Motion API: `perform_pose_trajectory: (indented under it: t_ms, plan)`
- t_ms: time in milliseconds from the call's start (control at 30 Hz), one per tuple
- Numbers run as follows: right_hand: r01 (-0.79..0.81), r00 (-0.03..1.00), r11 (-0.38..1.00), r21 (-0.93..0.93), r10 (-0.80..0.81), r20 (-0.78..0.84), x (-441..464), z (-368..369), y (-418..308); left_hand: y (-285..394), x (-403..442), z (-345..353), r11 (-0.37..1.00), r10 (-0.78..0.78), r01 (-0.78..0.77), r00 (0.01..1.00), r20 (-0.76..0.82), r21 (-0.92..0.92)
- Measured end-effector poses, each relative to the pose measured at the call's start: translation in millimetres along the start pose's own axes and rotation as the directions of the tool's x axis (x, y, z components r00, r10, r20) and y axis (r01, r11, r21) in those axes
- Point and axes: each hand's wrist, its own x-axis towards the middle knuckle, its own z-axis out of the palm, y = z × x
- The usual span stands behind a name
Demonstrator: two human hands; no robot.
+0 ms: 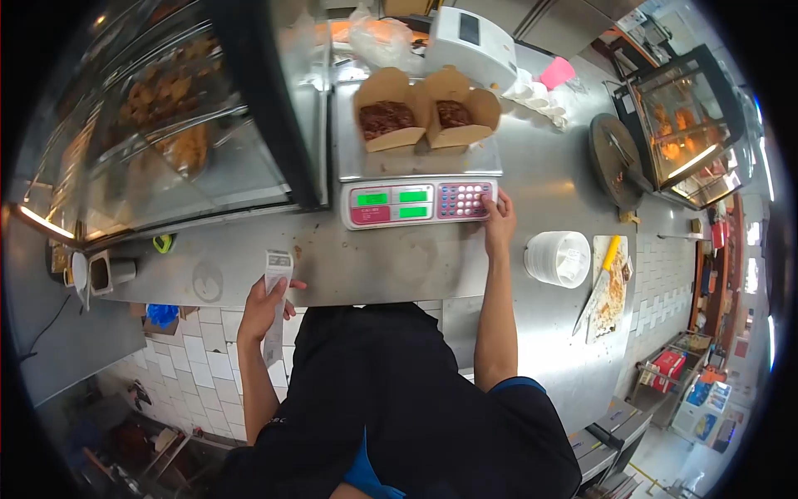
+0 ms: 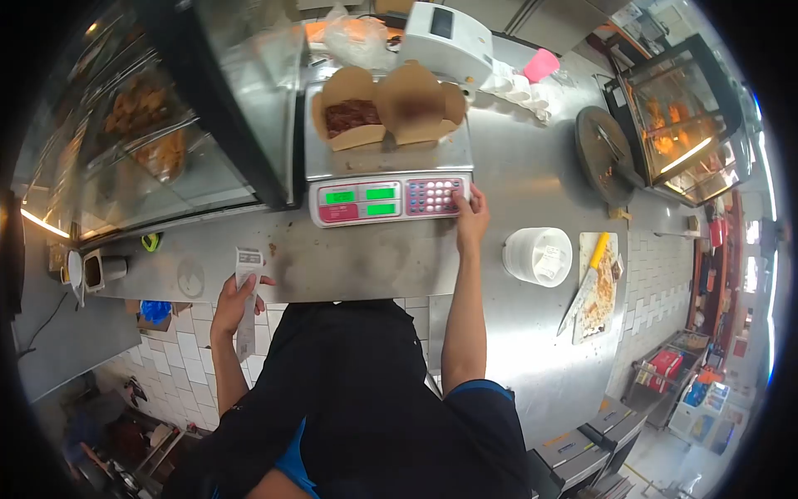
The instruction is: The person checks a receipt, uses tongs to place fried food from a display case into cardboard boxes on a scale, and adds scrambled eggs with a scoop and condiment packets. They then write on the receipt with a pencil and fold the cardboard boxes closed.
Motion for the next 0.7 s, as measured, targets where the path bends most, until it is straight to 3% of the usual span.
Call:
perform_pose_trajectory:
  t_ms: [67,167,300,367,500,600,700]
  plan:
    - [-0.010,1.000,0.999,0.046,0.010,-0.005,0,-7,-2,-6,-1,19,0.997,-0.030,0.027,0.999,-0.032,-0.079]
    - [-0.065,0.998,0.979,0.195,0.059,0.037,-5,-3,-6,-4,0,43,0.998,-0.044,0.041,0.998,-0.047,-0.055]
    - [-0.063,0.997,0.980,0.191,0.056,0.045,0,-5,1,7,-9,60,0.997,-0.039,0.033,0.995,-0.091,-0.064]
    - [0.127,0.992,0.992,0.004,-0.127,0.023,7,-8,16,9,-7,66,0.999,-0.021,0.015,0.993,-0.113,-0.051]
    - [0.061,0.997,0.998,-0.034,-0.059,0.053,10,-7,17,5,-13,55,0.998,-0.038,0.030,0.983,-0.179,-0.047]
    - [0.134,0.989,0.991,-0.002,-0.133,0.056,10,-7,14,9,-18,52,1.000,-0.023,0.020,0.974,-0.224,-0.015]
    - [0.027,0.998,1.000,0.011,-0.027,0.059,12,-11,15,14,-23,53,1.000,-0.014,0.006,0.969,-0.248,-0.031]
